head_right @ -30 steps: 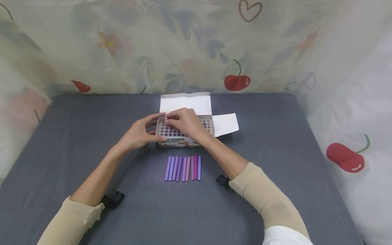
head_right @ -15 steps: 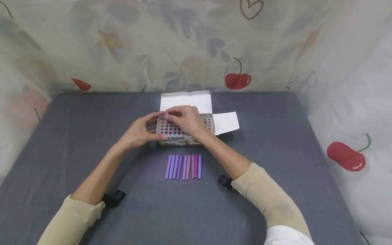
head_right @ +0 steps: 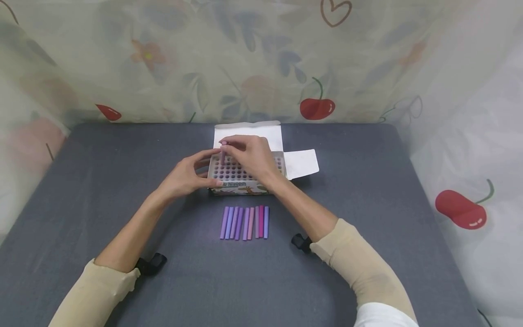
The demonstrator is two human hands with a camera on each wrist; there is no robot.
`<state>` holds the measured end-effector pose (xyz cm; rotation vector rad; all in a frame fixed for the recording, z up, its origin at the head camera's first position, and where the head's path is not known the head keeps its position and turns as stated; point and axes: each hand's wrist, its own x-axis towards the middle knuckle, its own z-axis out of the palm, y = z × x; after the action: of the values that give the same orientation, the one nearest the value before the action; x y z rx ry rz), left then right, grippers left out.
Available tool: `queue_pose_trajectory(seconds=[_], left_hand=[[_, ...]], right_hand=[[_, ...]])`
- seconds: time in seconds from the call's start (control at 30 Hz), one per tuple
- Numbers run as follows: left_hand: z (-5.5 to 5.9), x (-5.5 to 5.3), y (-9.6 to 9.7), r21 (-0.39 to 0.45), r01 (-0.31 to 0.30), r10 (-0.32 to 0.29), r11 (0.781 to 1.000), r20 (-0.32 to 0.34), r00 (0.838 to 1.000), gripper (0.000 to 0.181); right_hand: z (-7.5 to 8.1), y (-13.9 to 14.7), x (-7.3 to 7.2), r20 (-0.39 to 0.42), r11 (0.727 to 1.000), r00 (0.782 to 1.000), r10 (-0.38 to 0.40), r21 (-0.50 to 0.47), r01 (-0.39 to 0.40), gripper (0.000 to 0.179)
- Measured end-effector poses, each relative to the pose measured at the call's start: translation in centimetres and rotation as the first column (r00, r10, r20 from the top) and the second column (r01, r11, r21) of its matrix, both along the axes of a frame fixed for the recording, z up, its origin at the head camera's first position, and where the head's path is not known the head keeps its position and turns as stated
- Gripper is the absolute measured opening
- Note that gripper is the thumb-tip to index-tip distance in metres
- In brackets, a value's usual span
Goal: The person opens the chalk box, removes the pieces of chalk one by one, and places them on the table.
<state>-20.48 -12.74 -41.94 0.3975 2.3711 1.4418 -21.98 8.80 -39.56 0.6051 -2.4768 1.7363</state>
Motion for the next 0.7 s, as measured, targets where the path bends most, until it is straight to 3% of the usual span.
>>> queue_pose_trajectory(seconds=[0.27, 0.7], left_hand=[[0.0, 0.0, 0.0, 0.009, -0.003, 0.003, 1.000, -0.001, 1.000, 0.084], [0.2, 0.2, 0.1, 0.004, -0.009, 0.009, 1.000, -0.004, 1.000, 0.084]], right_hand=[[0.9, 0.6, 0.5, 0.064, 0.991, 0.998, 0.023, -0.132, -0.015, 0.024], [1.1, 3.2, 2.1, 0.172, 0.990, 0.985, 0.010, -0.142, 0.015, 0.031]])
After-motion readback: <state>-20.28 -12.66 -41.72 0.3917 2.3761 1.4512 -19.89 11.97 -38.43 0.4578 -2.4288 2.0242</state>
